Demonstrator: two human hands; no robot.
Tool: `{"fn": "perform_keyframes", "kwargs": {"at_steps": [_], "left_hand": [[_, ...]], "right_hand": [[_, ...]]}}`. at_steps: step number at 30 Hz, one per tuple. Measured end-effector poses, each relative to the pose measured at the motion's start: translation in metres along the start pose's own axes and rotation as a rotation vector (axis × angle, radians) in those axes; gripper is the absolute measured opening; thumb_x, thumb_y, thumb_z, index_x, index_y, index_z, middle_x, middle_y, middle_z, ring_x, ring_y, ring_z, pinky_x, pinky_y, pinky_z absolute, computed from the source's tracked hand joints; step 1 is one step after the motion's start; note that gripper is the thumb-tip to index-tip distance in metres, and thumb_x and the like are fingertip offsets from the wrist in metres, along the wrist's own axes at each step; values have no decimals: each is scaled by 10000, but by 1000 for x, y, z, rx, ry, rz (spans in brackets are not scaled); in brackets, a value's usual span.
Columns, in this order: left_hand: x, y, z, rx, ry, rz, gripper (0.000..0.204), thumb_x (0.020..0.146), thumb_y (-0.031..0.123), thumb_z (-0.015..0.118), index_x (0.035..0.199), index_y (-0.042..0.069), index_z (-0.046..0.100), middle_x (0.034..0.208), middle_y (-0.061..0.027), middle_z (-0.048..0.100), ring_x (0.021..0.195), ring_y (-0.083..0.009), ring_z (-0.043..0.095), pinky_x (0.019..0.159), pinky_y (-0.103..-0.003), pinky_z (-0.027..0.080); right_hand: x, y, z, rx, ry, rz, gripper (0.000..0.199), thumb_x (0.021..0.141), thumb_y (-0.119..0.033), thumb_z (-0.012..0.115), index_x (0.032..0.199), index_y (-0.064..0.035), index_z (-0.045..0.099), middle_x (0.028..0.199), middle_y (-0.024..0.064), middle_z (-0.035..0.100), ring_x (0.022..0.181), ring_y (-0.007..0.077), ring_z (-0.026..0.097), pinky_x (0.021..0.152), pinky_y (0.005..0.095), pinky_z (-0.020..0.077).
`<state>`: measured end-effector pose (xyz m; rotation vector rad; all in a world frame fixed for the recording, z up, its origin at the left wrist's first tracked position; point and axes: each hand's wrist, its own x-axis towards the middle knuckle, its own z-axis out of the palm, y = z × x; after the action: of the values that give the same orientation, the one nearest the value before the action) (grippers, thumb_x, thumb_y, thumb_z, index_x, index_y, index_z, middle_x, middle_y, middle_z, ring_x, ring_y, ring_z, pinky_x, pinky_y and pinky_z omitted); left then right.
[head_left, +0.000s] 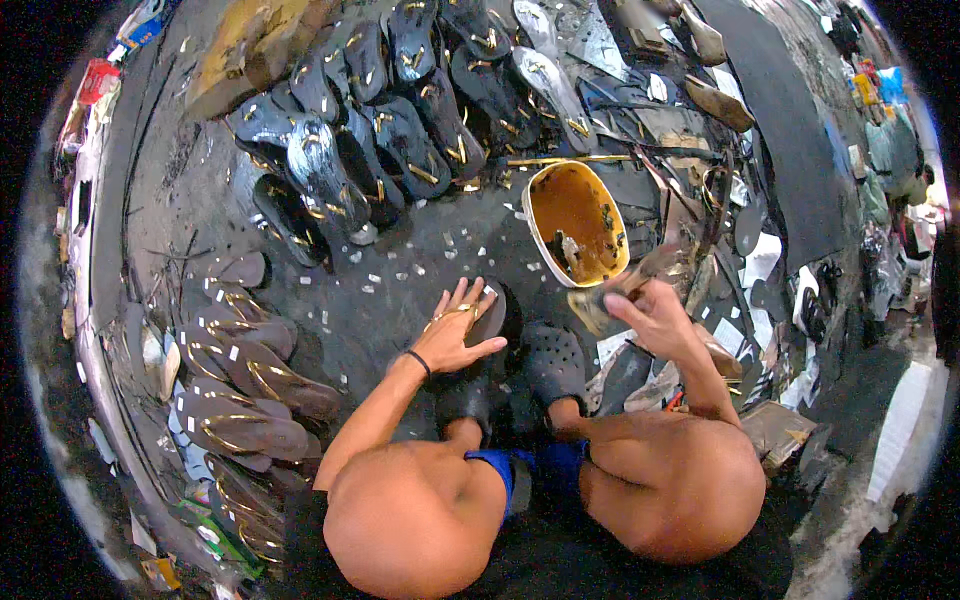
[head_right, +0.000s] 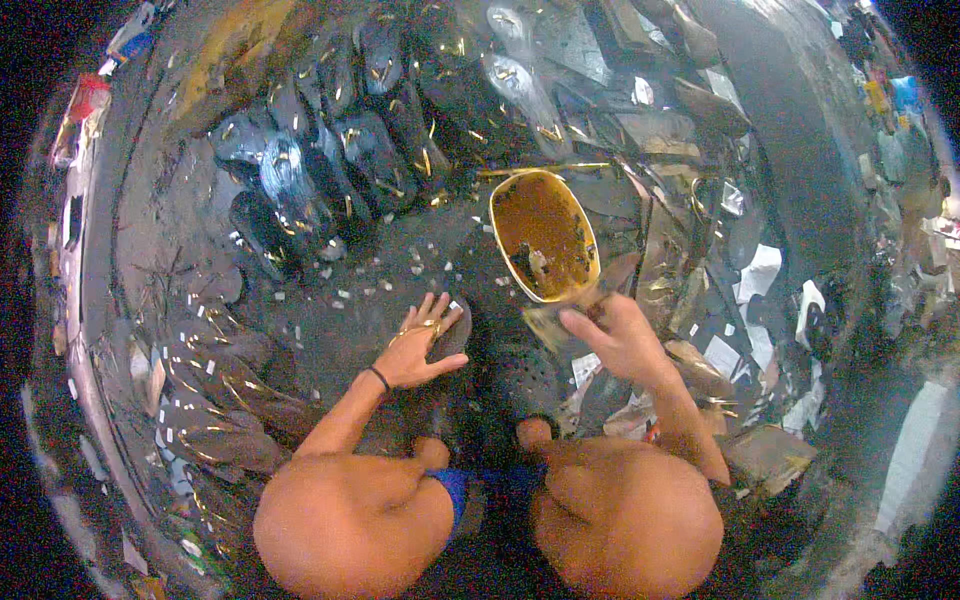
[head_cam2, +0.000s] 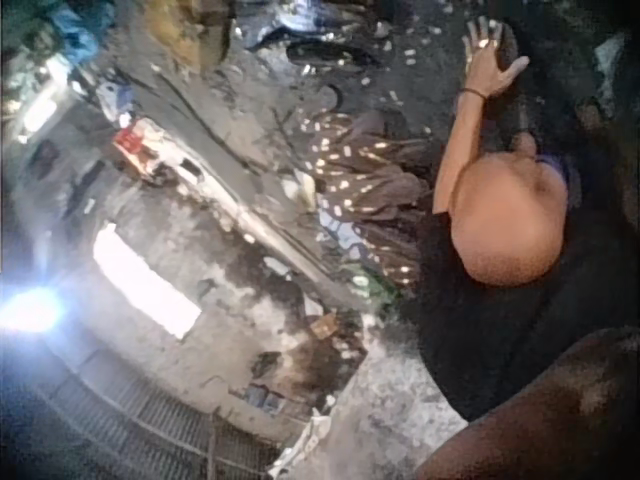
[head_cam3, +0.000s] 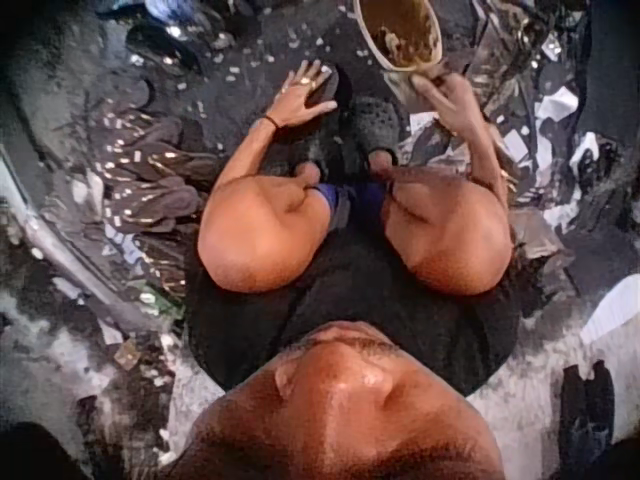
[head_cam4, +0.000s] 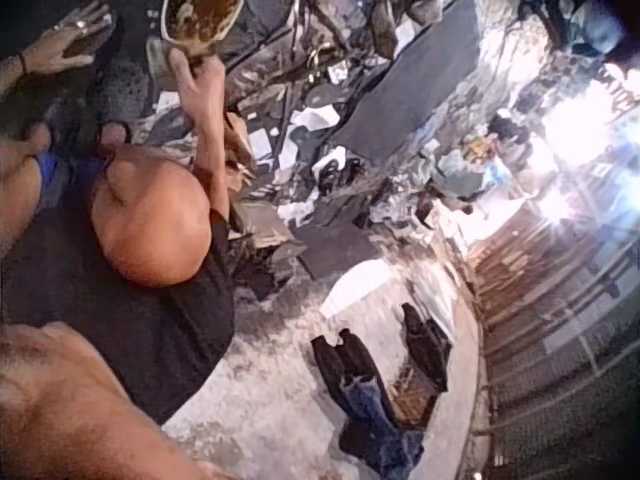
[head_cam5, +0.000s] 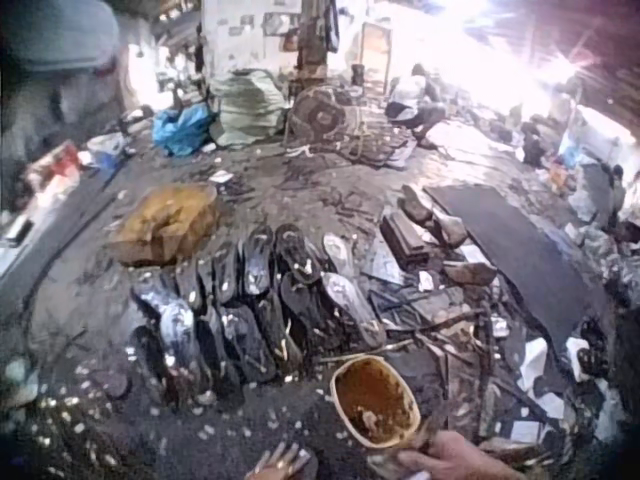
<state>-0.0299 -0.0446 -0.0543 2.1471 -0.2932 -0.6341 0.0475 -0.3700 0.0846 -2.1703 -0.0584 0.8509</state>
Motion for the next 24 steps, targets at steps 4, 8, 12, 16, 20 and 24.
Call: {"fn": "perform_keyframes", "kwargs": {"at_steps": [4,8,12,16,20,24], "left_hand": [[25,45,-62,-1109,280,-180,541,1057,397,371,1424,17,490,1429,-149,529,1318,-268,505,1127,-398,372],[36,60,-93,-1812,150,14,536,1055,446,359,1344,40,557,1238,-127,654,1046,-247,672,913,-390,560],[34,84,-104,-1481,428,-96,563,1037,505,408,1338,57,570,1266,-116,648,1072,-240,667,938,-394,554],[18,100,-97,-1687,342,-46,614,1034,519,378,1435,64,475,1371,-155,571,1204,-305,595,1032,-451,493],[29,63,-95,-1735,268,129,627,1029,515,363,1443,55,464,1396,-159,552,1217,-320,587,1040,-463,487],[22,50,-87,-1457,393,55,624,1026,504,358,1435,46,469,1376,-155,569,1192,-316,604,1017,-461,503]], "right_hand": [[31,-85,12,471,273,-448,238,892,-128,733,1102,-23,693,1026,95,724,960,188,685,846,327,540],[78,-127,49,279,326,-808,245,852,-109,731,1097,-98,712,1040,98,726,946,246,689,851,370,537],[73,-138,52,143,307,-1008,221,826,-86,692,1044,-109,718,999,125,720,929,351,683,799,436,534],[111,-132,1,185,427,-509,158,872,-146,719,993,-47,695,918,161,718,861,349,704,749,416,553],[90,-125,37,295,506,-739,178,846,-105,728,1018,-64,705,941,151,719,890,338,704,796,402,555],[50,-131,61,204,234,-866,139,848,-66,717,984,-68,688,985,113,722,918,299,702,794,373,545]]}}
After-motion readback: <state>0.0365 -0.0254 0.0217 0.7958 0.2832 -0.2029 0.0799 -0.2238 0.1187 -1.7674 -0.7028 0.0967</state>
